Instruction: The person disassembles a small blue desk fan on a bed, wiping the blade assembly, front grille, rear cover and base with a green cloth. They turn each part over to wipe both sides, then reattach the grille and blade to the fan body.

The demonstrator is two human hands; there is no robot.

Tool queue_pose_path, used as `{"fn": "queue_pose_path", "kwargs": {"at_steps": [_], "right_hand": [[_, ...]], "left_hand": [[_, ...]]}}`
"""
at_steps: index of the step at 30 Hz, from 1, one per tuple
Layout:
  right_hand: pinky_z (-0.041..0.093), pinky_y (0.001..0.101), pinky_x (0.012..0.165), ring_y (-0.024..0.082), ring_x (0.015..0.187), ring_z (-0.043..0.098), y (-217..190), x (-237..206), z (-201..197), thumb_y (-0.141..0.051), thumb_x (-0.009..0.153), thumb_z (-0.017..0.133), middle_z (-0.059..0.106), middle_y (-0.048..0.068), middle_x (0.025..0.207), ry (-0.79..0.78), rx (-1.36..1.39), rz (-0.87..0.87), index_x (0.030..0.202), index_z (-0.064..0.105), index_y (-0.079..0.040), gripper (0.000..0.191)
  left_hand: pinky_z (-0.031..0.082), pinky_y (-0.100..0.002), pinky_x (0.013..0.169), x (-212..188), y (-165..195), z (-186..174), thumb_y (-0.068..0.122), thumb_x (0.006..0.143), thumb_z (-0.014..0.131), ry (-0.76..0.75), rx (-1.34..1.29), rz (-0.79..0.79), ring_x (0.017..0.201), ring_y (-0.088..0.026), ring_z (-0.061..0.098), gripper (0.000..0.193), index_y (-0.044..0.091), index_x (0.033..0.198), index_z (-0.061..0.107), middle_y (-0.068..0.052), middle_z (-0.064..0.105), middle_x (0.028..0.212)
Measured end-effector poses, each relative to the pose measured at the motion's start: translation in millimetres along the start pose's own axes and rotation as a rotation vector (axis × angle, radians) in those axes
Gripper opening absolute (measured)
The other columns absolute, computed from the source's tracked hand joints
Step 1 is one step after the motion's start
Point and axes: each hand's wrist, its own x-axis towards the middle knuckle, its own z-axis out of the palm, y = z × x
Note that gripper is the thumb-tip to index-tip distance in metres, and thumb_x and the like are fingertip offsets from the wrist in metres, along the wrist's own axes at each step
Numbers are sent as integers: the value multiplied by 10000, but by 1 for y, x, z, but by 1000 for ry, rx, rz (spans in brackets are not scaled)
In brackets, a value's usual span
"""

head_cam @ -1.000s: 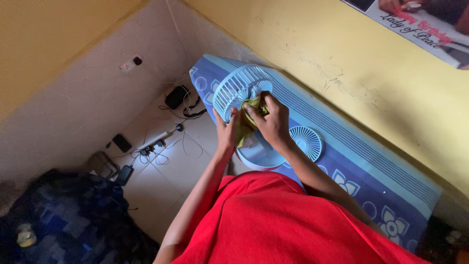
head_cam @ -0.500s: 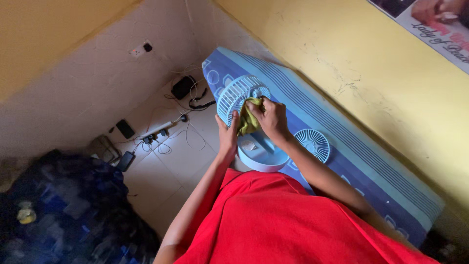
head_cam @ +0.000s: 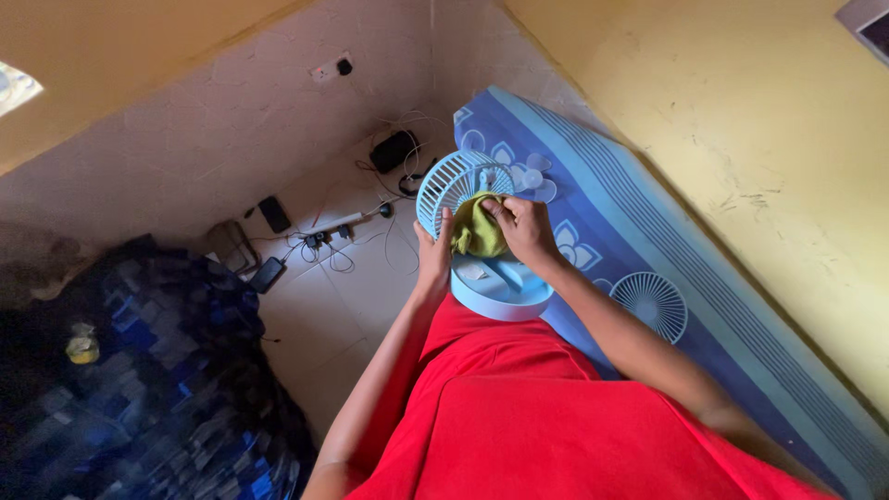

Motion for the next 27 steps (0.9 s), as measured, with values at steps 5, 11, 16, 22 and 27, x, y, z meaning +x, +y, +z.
{"fn": "queue_pose_path", "kwargs": {"at_steps": [5,11,16,22,27], "right_hand": [[480,306,579,55,683,588,25,-2,25,-110,963,685,713,92,754,-70,263,-61,990,702,40,154],[549,265,648,45,734,646,8,-3,31,-82,837,761,764,70,827,-367,284,77,1068,743,1,246],[565,335,609,163,679,715,-7,-4,38,-136,732,844,755,126,797,-187,89,100,949,708,38,310],[491,460,548,401,582,661,9,-17,40,-284,900,763,629,241,612,84,-194,42,706,665,50,398],[442,490,529,440,581,621,29,-20,46,-273,1038,619,586,272,633,170,-157,132,743,653,67,452]], "left_hand": [[484,-328,926,11,-1,-23,532,976,606,27,77,-33,1064,-178,561,618,65,1331,409,-108,586,1183],[516,-358,947,9,17,-41,602,922,584,-36,1,-194,1119,-177,583,691,89,1341,390,-110,560,1247],[536,-319,885,17,13,-33,608,918,612,-57,60,-238,1067,-182,602,696,65,1307,417,-126,589,1190],[509,-311,814,17,0,-9,556,937,663,-122,182,-191,958,-190,581,696,6,1289,423,-137,612,1086],[527,-312,898,21,12,0,453,944,732,-183,101,-154,1057,-188,617,682,18,1333,379,-140,594,1186]]}}
